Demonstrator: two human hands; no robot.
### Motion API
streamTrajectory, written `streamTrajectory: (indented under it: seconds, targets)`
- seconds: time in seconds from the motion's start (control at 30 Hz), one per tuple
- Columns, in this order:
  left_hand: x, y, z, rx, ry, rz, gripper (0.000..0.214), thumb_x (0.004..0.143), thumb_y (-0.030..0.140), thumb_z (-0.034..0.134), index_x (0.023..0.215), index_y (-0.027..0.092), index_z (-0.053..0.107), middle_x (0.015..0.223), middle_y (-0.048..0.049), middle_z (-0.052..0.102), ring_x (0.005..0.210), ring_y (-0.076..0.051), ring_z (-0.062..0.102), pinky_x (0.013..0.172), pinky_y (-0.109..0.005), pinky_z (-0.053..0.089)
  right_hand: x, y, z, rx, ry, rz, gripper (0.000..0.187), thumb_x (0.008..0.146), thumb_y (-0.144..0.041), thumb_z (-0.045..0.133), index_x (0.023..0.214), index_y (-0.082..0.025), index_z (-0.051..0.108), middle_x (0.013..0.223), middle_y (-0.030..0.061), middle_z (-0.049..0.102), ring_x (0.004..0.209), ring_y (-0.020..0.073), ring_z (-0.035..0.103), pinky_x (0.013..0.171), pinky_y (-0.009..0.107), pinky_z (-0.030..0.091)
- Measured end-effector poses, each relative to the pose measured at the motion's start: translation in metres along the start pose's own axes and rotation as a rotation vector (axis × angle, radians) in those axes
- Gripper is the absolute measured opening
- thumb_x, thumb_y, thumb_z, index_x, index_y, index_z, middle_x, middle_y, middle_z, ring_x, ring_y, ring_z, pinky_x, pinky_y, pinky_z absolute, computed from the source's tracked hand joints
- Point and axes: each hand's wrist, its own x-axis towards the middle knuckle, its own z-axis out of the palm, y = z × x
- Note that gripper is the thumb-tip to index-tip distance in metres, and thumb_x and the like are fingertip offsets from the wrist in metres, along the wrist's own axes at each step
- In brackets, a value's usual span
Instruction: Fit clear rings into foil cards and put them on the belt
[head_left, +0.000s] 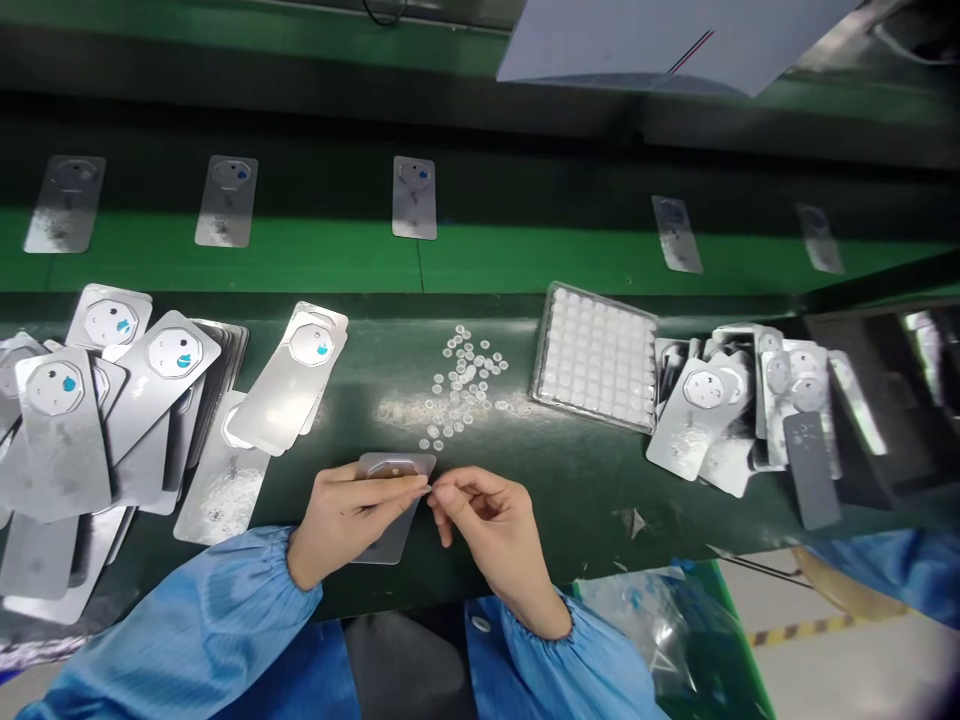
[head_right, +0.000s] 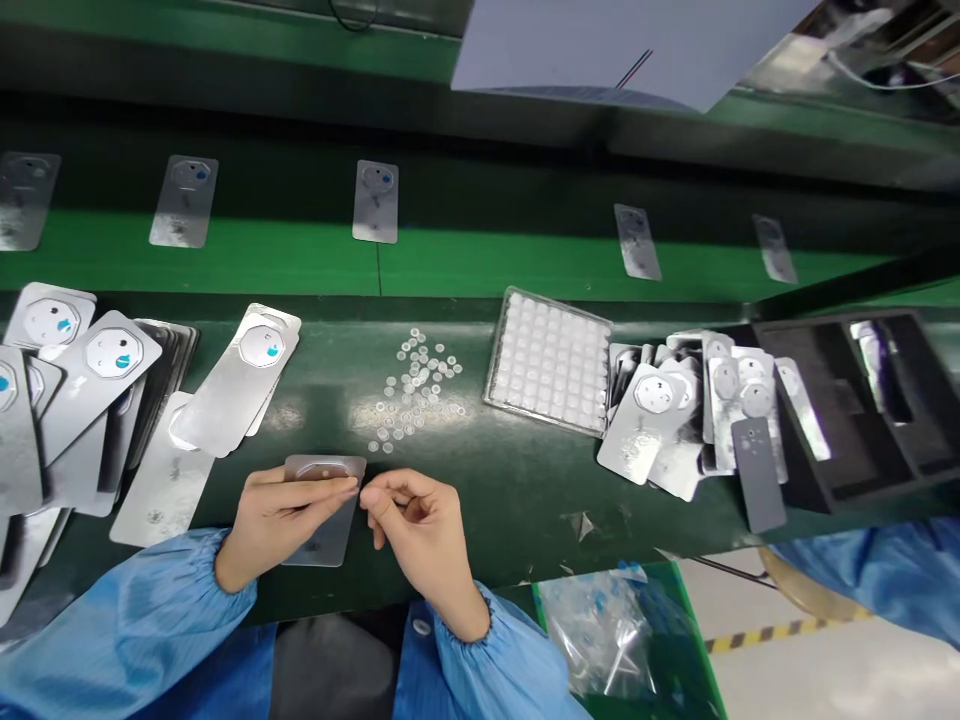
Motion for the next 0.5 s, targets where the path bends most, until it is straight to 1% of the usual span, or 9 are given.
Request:
streamTrajectory:
  seconds: [0.17,0.37,0.5]
  targets:
    - [-0.002,-0.003,0.0,-0.038,-0.009,-0.017,0.018,0.085,0.021,0.079,0.098,0.033,0.085,0.106,-0.0009,0.082,0.093,-0.026,0.079,0.089,-0.039,0.065,-0.001,-0.017,-0.004,-0.1,-0.126,0.072,0.038,0.09,-0.052,0.074,0.08,-0.016,0.074,0.057,-0.0012,0.061,0.04,0.0096,0.053,0.04,0.022,0.043]
    - [-0.002,-0.003,-0.001,-0.061,-0.055,-0.047,0.016,0.088,0.023,0.078,0.097,0.034,0.085,0.109,-0.0009,0.082,0.097,-0.026,0.079,0.091,-0.04,0.064,-0.002,-0.023,-0.004,-0.126,-0.18,0.121,0.045,0.091,-0.06,0.07,0.082,-0.017,0.069,0.062,-0.0036,0.056,0.044,0.0095,0.055,0.044,0.022,0.045]
    - [0.0,-0.004,-0.004,-0.041,-0.096,-0.048,0.015,0.085,0.026,0.082,0.097,0.034,0.085,0.107,-0.0019,0.082,0.097,-0.027,0.079,0.091,-0.041,0.064,-0.001,-0.025,-0.005,-0.125,-0.227,0.125,0.046,0.093,-0.062,0.067,0.082,-0.017,0.066,0.066,-0.0044,0.054,0.047,0.0095,0.056,0.047,0.022,0.048]
